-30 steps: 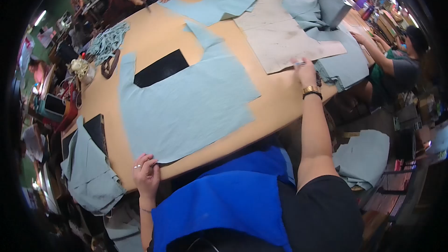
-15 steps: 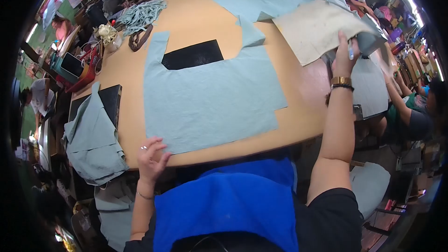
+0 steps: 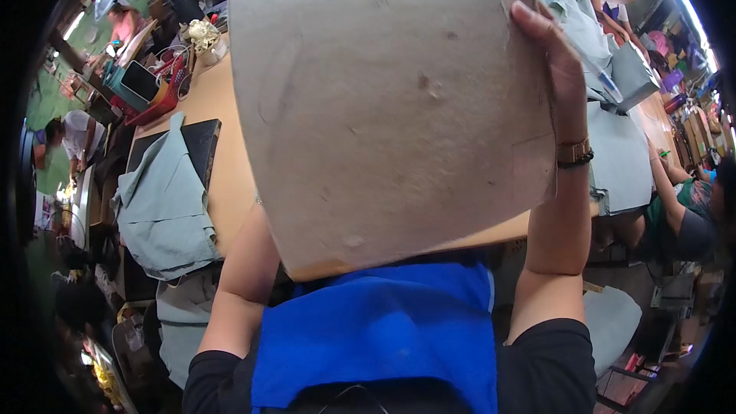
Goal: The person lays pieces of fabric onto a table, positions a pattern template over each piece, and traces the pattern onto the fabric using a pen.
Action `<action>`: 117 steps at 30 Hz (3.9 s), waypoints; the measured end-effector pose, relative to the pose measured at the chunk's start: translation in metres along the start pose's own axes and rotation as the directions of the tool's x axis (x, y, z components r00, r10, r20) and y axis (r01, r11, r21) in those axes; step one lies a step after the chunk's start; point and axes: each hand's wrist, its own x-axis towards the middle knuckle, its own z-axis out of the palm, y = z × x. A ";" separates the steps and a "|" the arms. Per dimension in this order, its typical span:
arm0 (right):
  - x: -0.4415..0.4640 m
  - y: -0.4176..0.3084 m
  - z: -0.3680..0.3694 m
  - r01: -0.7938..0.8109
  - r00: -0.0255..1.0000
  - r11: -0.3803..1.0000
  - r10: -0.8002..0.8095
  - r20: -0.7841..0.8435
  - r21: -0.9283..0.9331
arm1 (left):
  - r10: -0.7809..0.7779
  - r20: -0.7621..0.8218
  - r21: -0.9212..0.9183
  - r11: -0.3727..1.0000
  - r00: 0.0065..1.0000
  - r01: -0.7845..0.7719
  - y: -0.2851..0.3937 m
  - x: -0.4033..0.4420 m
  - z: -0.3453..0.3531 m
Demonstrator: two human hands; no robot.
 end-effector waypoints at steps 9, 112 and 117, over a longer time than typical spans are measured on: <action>-0.020 0.093 -0.092 -0.294 0.952 0.914 0.255 -0.168 -0.278 | 0.436 -0.512 0.585 0.808 0.740 -0.071 0.037 -0.077 -0.053; 0.035 0.282 0.029 0.151 0.980 0.779 -0.039 0.193 -0.609 | 0.169 0.054 0.863 -0.504 0.984 0.039 0.007 0.047 -0.008; 0.033 0.281 0.028 0.140 0.979 0.791 -0.020 0.203 -0.596 | 0.256 0.110 0.861 -0.508 0.960 0.036 -0.004 0.039 -0.013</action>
